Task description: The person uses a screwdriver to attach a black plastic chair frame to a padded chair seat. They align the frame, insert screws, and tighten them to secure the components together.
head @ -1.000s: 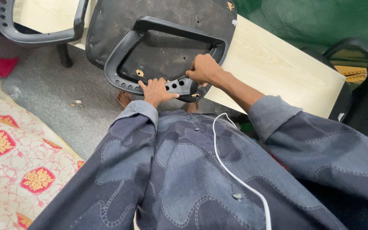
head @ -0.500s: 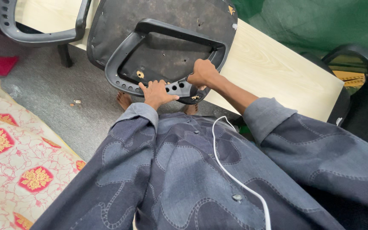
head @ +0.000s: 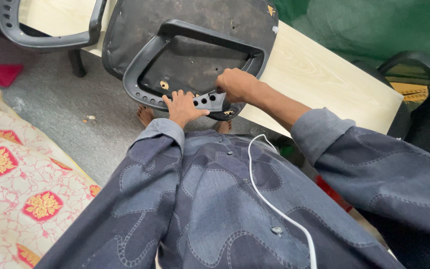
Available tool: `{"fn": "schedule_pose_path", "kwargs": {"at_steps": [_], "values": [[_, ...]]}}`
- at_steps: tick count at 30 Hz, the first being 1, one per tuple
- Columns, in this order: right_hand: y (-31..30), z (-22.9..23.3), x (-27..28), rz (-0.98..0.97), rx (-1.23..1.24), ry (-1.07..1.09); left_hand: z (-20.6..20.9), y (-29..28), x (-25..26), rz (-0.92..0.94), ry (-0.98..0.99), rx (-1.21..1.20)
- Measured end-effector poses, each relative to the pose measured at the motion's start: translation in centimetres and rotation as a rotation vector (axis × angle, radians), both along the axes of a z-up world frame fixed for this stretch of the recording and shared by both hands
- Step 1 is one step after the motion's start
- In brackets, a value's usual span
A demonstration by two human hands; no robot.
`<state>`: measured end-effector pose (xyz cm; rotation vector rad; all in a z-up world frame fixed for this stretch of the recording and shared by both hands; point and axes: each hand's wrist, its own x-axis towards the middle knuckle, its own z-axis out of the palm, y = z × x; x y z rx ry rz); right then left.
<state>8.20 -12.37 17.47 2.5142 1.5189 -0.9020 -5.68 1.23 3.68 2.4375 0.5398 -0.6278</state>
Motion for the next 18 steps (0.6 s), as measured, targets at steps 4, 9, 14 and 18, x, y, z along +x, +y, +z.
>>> {"fn": "schedule_pose_path", "kwargs": {"at_steps": [4, 9, 14, 18], "values": [[1.0, 0.6, -0.1, -0.122, -0.036, 0.087, 0.7, -0.4, -0.9, 0.034, -0.071, 0.077], [1.9, 0.0, 0.2, -0.438, -0.145, 0.143, 1.5, -2.2, -1.8, 0.212, -0.088, 0.115], [1.2, -1.5, 0.7, -0.328, -0.114, 0.113, 0.7, -4.1, -3.5, 0.399, -0.347, 0.142], [-0.2, -2.1, 1.2, -0.228, -0.034, 0.095, -1.5, -5.8, -4.4, 0.678, -0.459, 0.18]]}}
